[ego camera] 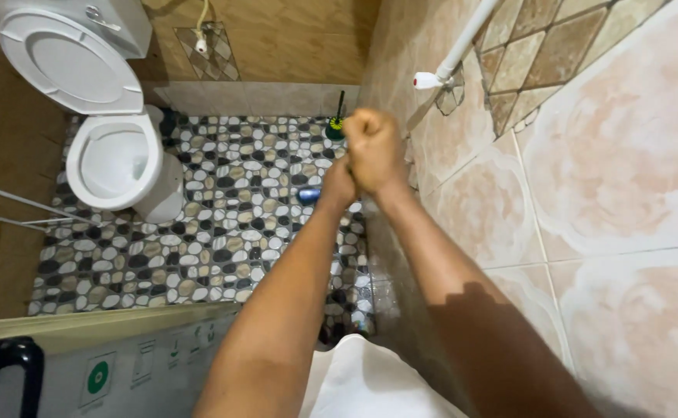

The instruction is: Assembling segments of a mop handle and attaching the mop head for cleaning.

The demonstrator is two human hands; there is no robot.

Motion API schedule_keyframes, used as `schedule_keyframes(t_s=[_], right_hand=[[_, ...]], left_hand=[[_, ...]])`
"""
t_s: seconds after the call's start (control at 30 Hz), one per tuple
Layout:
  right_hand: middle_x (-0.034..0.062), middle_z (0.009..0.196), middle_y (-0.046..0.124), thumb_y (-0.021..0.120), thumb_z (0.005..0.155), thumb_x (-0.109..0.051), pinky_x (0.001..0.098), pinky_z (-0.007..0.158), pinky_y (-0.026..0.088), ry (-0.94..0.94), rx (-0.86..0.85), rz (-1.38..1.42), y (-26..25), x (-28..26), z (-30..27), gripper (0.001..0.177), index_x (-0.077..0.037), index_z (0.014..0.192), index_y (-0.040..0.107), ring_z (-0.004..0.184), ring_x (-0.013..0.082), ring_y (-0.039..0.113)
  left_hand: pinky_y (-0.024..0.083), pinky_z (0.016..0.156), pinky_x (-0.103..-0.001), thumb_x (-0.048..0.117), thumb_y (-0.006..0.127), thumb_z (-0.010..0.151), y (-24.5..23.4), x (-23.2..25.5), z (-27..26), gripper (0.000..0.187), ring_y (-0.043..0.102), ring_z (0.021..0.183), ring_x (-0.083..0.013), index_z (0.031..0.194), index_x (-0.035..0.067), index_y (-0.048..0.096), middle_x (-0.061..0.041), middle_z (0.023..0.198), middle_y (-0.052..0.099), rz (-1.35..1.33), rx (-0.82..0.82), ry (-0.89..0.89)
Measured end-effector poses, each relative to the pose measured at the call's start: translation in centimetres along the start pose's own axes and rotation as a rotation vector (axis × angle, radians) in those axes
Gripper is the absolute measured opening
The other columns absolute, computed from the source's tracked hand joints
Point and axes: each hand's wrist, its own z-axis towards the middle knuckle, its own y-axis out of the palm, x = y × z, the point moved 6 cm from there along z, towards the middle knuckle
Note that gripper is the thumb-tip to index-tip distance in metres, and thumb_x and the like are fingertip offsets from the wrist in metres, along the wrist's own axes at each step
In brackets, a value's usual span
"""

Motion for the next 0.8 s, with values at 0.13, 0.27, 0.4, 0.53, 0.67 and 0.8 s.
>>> schedule_keyframes(t_s=[0.13,0.27,0.4,0.53,0.67,0.8], right_hand=[[-0.0058,0.057,0.044,0.058,0.095,-0.013,0.0295,0.047,0.031,0.072,-0.023,-0.039,-0.4,0.6,-0.8,0.036,-0.011,0.062,0.044,0.054,0.0042,0.039],[-0.0062,0.053,0.044,0.057,0.094,-0.015,0.0296,0.041,0.027,0.291,-0.099,0.032,-0.7,0.2,-1.1,0.038,-0.012,0.058,0.044,0.046,0.0053,0.036],[-0.0064,0.052,0.045,0.056,0.095,-0.014,0.0281,0.038,0.028,0.267,-0.145,0.129,-0.3,-2.2,-0.6,0.039,-0.013,0.059,0.043,0.043,0.0049,0.037],[-0.0063,0.054,0.045,0.056,0.097,-0.012,0.0273,0.039,0.029,0.143,-0.182,0.188,0.7,-6.4,0.2,0.038,-0.012,0.061,0.043,0.045,0.0043,0.038],[-0.0059,0.054,0.045,0.058,0.097,-0.009,0.027,0.04,0.03,0.049,-0.225,0.243,2.8,-4.5,0.8,0.038,-0.011,0.062,0.043,0.046,0.0038,0.039],[-0.0044,0.056,0.046,0.059,0.095,-0.006,0.0285,0.042,0.032,0.001,-0.206,0.187,5.4,2.5,0.0,0.037,-0.01,0.061,0.043,0.049,0.0047,0.041]], left_hand=[[0.056,0.083,-0.043,0.036,0.064,0.084,2.9,-3.2,-2.6,0.036,0.076,0.099,-0.0327,0.102,0.006,0.073,-0.021,0.1,0.077,0.041,-0.177,-0.023],[0.054,0.089,-0.048,0.049,0.058,0.094,2.8,-0.5,-6.1,0.05,0.071,0.103,-0.0407,0.098,0.002,0.075,-0.027,0.103,0.075,0.305,-0.163,-0.188],[0.05,0.091,-0.053,0.051,0.061,0.09,0.4,2.1,-6.4,0.055,0.065,0.104,-0.0467,0.097,-0.003,0.071,-0.031,0.108,0.069,0.419,-0.018,-0.245],[0.05,0.09,-0.052,0.043,0.067,0.085,-2.4,4.4,-5.2,0.048,0.065,0.104,-0.0458,0.097,-0.004,0.07,-0.031,0.107,0.069,0.423,0.065,-0.183],[0.054,0.087,-0.043,0.031,0.068,0.084,-4.6,3.2,-2.7,0.036,0.074,0.103,-0.0364,0.104,0.002,0.074,-0.026,0.106,0.077,0.214,0.033,-0.16],[0.055,0.08,-0.041,0.024,0.07,0.08,-4.9,-2.1,-1.0,0.033,0.075,0.098,-0.0328,0.106,0.003,0.07,-0.019,0.101,0.078,-0.026,-0.016,-0.099]])
